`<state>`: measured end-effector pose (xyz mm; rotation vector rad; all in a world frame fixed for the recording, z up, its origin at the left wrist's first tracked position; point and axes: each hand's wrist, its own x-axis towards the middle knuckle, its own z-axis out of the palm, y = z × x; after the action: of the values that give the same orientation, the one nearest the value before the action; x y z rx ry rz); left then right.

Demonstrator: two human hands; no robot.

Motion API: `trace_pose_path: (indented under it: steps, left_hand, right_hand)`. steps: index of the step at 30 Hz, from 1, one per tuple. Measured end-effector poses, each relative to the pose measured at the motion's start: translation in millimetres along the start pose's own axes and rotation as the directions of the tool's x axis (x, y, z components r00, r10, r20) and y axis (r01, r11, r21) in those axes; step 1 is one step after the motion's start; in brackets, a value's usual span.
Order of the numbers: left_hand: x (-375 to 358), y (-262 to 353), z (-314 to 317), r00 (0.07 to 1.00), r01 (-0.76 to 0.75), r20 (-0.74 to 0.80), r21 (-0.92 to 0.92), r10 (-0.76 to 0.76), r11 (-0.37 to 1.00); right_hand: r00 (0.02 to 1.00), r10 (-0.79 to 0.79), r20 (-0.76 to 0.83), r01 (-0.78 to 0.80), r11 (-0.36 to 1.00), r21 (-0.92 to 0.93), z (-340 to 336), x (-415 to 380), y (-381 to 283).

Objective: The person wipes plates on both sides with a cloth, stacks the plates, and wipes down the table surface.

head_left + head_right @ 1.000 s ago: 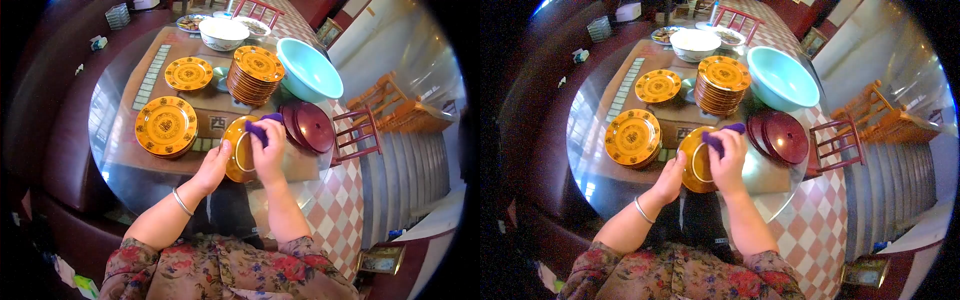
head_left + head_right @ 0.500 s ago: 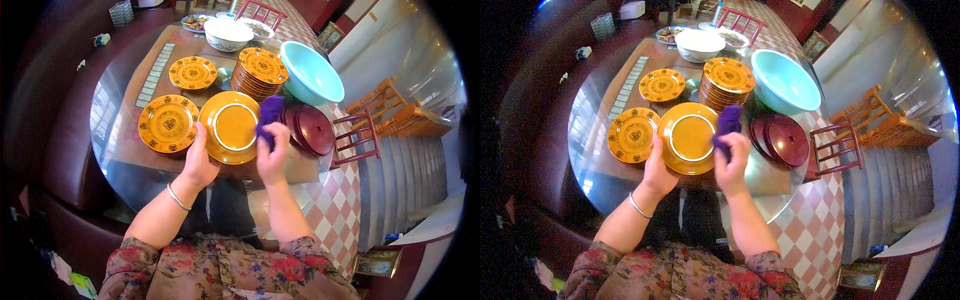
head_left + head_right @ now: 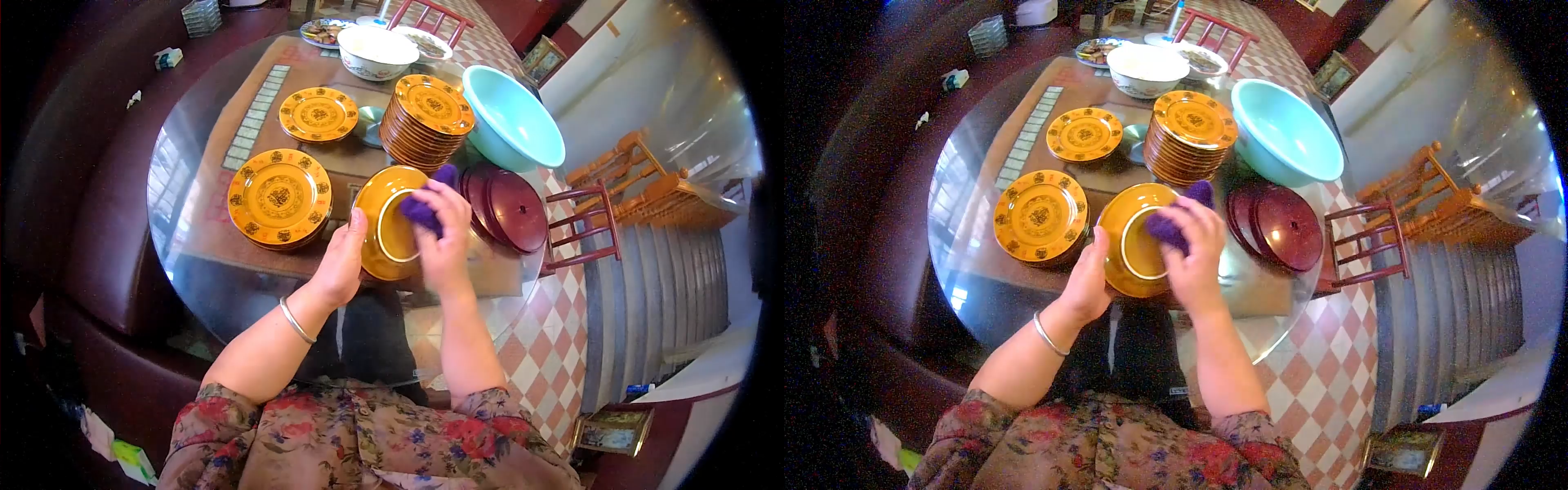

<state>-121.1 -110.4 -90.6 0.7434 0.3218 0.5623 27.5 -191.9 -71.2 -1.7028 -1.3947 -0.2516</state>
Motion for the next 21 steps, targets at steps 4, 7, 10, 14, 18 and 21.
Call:
trace_pose_path:
  steps: [4,7,10,14,18,21]
  left_hand:
    - [-2,5,7,0.994,0.103,-0.030,-0.134,-0.108,0.986]
    - [-2,4,4,0.990,0.076,0.120,-0.023,-0.072,0.997]
    - [1,-6,-8,0.974,-0.018,0.226,0.158,-0.019,0.987]
    - [-5,-2,-3,0.945,-0.164,0.328,0.425,0.018,0.890]
    - [-6,-5,-1,0.930,0.064,0.324,0.316,-0.171,0.947]
    - [-1,-8,-7,0.949,0.106,0.288,0.105,-0.132,0.989]
  right_hand:
    - [0.882,0.449,-0.144,-0.337,0.813,0.474,2,-7,40]
    - [0.874,0.311,-0.373,-0.127,0.888,0.442,-1,-2,13]
    - [0.973,-0.197,-0.124,0.216,0.960,0.177,-9,-6,-26]
    - [0.984,-0.179,0.016,0.178,0.983,0.044,-7,-1,-40]
    - [0.948,0.242,-0.205,-0.170,0.934,0.315,-7,5,27]
    - [0.788,0.614,-0.039,-0.441,0.608,0.660,5,-6,58]
